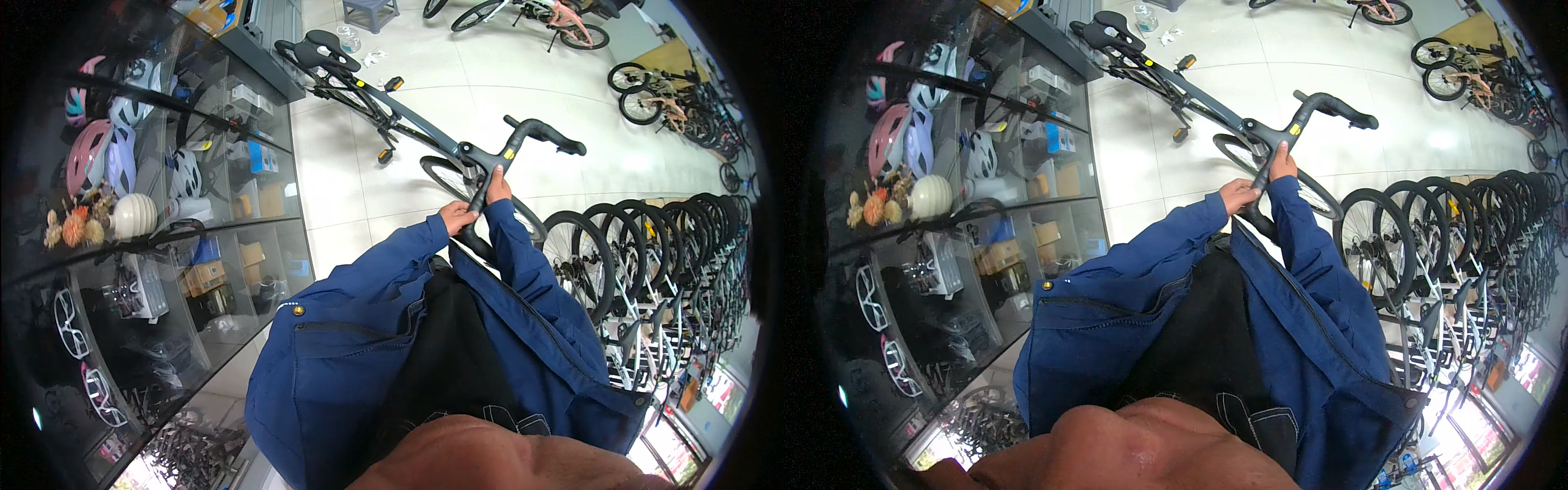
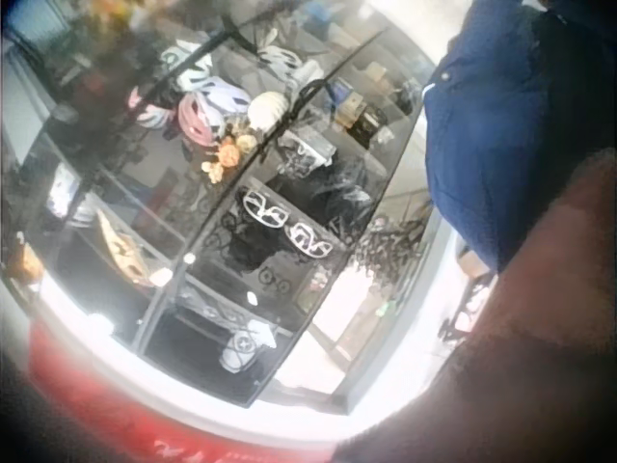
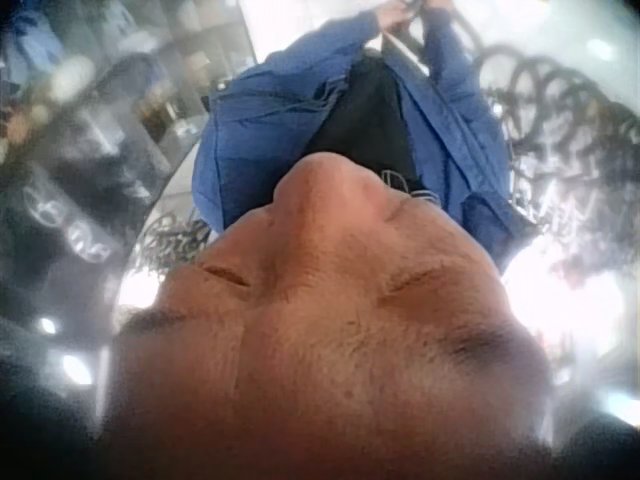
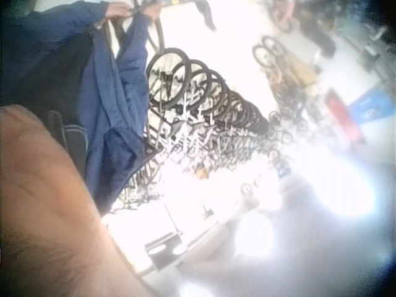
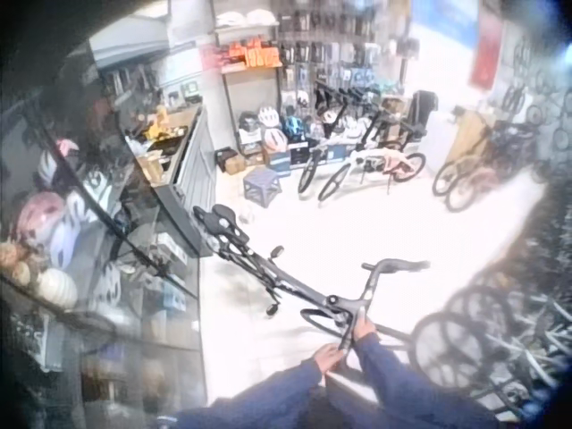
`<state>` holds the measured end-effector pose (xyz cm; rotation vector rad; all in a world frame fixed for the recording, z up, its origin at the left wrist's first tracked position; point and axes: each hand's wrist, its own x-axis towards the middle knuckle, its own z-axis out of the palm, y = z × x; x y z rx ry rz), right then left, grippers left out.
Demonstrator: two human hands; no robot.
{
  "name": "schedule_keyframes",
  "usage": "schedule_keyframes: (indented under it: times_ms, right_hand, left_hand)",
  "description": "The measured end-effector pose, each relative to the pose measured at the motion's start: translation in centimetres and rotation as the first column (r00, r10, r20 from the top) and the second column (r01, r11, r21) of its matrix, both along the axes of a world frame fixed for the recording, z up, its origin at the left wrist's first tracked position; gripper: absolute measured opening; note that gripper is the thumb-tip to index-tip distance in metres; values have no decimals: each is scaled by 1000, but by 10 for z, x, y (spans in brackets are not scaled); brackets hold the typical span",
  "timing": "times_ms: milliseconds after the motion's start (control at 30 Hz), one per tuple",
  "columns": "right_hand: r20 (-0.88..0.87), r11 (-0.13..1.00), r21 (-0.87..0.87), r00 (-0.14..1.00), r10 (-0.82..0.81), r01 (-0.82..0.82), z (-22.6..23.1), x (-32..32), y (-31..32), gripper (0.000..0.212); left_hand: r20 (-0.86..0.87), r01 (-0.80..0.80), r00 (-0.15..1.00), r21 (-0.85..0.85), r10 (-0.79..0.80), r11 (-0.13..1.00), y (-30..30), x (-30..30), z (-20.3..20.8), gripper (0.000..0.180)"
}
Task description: The person assembles a bicycle by attaching the handlebar stem and tightening it with an Allen key. They then install the seat post and adjust the handlebar position. The person uses a small green container and a white cloth during the process.
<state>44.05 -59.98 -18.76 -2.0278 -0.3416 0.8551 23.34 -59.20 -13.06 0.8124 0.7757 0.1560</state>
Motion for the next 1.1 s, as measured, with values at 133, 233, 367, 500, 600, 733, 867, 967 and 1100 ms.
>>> schedule_keyframes:
  times_ms: [133,233,367,500,600,733,867,967,1100]
  right_hand:
    - [14,998,32,998,59,-59,5,-42,-14,88]
    - [16,996,-35,996,88,-88,11,-80,-26,89]
    - [-85,991,-27,989,125,-128,17,-150,-31,91]
    - [-8,927,144,936,352,-347,15,-224,-39,88]
    - [-78,932,68,930,360,-355,-21,-275,-13,87]
    - [-107,921,160,921,375,-356,-60,-342,8,85]
    - [-69,894,109,894,443,-435,-55,-395,8,84]
    - [-122,875,114,867,482,-470,-40,-418,7,81]
    - [-85,868,123,867,492,-481,-19,-437,0,75]
  left_hand:
    - [34,-218,975,-13,219,976,-34,-17,-16,43]
    - [-73,-282,955,94,289,955,-55,-45,-19,35]
    - [-145,-319,914,325,380,890,-63,-114,-17,34]
    - [-278,-222,893,412,354,884,-49,-199,-2,42]
    - [-306,-231,866,455,394,860,-44,-255,9,43]
    - [-360,-231,828,479,430,847,-37,-320,19,42]
    - [-393,-233,794,508,464,829,-37,-363,25,42]
    - [-415,-243,759,534,502,810,-42,-381,29,41]
    - [-446,-234,739,533,505,813,-49,-396,27,41]
